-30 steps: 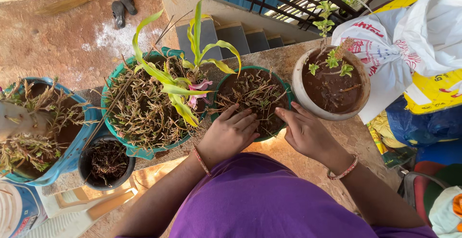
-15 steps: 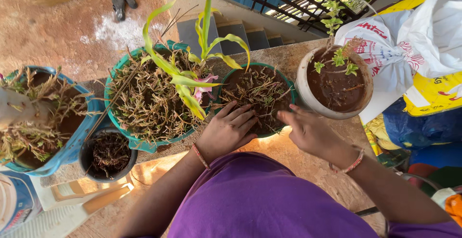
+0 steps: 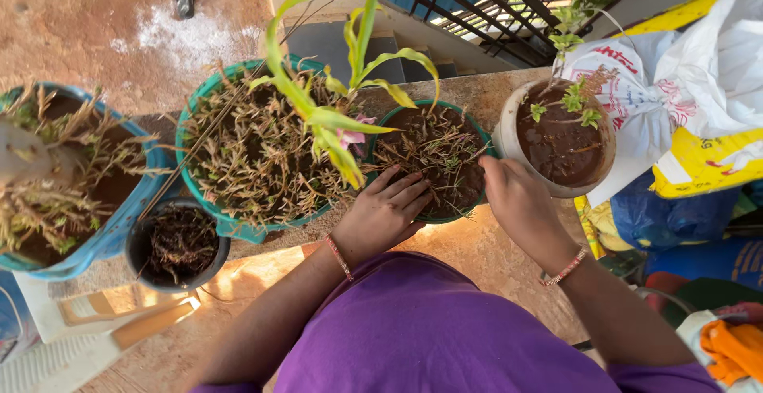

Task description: The person is weeding potted plants on a balcony. They pull out dry weeds and debris from the soil of several pots by hand and discard them. The person also uses a thin stick to loosen the soil in one of the pots.

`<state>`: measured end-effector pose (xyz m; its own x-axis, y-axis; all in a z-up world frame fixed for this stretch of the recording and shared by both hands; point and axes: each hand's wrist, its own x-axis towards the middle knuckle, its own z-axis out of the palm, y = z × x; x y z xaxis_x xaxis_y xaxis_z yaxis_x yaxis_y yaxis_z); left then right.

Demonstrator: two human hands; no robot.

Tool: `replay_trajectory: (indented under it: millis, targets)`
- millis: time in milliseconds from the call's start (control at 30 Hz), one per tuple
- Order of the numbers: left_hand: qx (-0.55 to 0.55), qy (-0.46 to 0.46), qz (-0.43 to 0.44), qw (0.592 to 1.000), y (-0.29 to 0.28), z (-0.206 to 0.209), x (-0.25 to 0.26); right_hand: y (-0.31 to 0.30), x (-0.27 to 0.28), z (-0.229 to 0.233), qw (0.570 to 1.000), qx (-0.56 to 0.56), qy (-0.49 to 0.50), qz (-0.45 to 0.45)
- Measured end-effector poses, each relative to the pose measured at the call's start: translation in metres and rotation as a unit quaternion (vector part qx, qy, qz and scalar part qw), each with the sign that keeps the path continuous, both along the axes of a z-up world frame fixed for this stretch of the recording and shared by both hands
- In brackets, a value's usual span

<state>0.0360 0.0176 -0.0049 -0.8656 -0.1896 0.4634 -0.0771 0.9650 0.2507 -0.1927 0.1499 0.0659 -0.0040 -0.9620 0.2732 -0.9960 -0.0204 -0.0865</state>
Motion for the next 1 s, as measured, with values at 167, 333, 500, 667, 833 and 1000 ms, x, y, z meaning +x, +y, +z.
replay_trajectory:
  millis: [167, 333, 500, 667, 833, 1000]
  targets:
    - [0.017, 0.015, -0.005, 1.000, -0.002, -0.003, -0.002, -0.025, 0.001, -0.010, 0.998, 0.050, -0.008, -0.044]
    - [0.007, 0.021, -0.007, 1.000, -0.002, -0.005, -0.002, -0.026, -0.005, -0.011, 1.000, 0.010, -0.016, 0.011]
    - [-0.001, 0.025, -0.004, 1.000, -0.001, -0.003, 0.001, -0.030, -0.013, -0.016, 0.996, 0.083, 0.017, -0.017]
    - [-0.007, 0.023, 0.008, 1.000, 0.002, 0.001, 0.002, -0.031, -0.018, 0.002, 0.991, 0.117, -0.031, 0.058]
    - [0.001, 0.011, 0.007, 1.000, 0.005, 0.004, 0.004, -0.036, -0.017, 0.009, 0.986, 0.151, -0.030, 0.060]
    - [0.019, 0.006, 0.006, 1.000, 0.009, 0.010, 0.010, -0.042, -0.022, 0.013, 0.972, 0.228, -0.055, 0.032]
